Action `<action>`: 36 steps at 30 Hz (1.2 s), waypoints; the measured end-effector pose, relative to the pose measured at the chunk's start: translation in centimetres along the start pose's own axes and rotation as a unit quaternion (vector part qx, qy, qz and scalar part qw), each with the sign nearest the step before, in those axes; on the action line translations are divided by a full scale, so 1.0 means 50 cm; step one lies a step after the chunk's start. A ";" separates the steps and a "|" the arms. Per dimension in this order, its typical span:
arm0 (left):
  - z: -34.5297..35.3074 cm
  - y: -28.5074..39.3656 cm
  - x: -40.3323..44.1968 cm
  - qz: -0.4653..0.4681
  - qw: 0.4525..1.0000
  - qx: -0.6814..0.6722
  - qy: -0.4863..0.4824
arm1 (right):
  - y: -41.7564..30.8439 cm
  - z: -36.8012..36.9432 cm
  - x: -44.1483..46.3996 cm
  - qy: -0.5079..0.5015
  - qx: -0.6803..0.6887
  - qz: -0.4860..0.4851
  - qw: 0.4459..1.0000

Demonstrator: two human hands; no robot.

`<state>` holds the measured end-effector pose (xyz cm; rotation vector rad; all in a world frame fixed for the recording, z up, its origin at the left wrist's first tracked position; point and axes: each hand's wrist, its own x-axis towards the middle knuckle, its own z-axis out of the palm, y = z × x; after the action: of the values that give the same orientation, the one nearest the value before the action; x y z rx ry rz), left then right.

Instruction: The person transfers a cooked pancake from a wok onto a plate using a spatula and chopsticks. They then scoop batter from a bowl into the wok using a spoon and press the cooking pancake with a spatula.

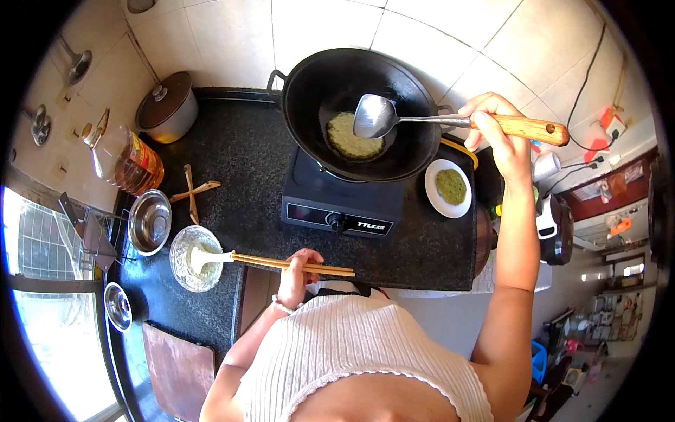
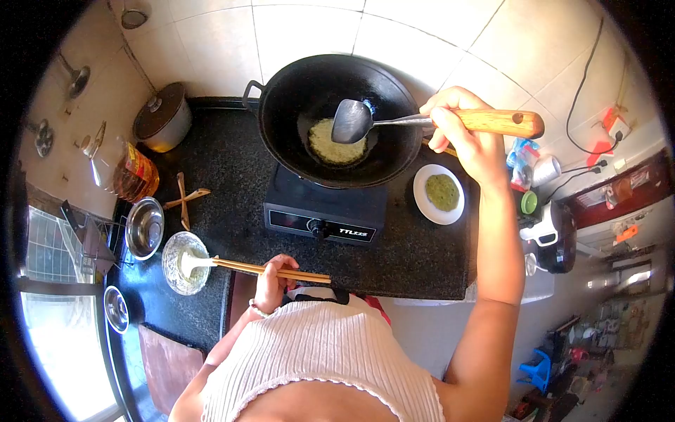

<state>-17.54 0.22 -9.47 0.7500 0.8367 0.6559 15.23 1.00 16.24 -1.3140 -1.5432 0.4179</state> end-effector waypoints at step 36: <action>-0.016 -0.003 -0.004 -0.014 1.000 0.003 0.005 | 0.047 -0.053 -0.006 0.214 0.036 0.142 0.966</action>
<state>-18.28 0.23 -9.86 0.7399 0.8571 0.6339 18.67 0.67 15.36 -1.4624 -0.9776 0.3355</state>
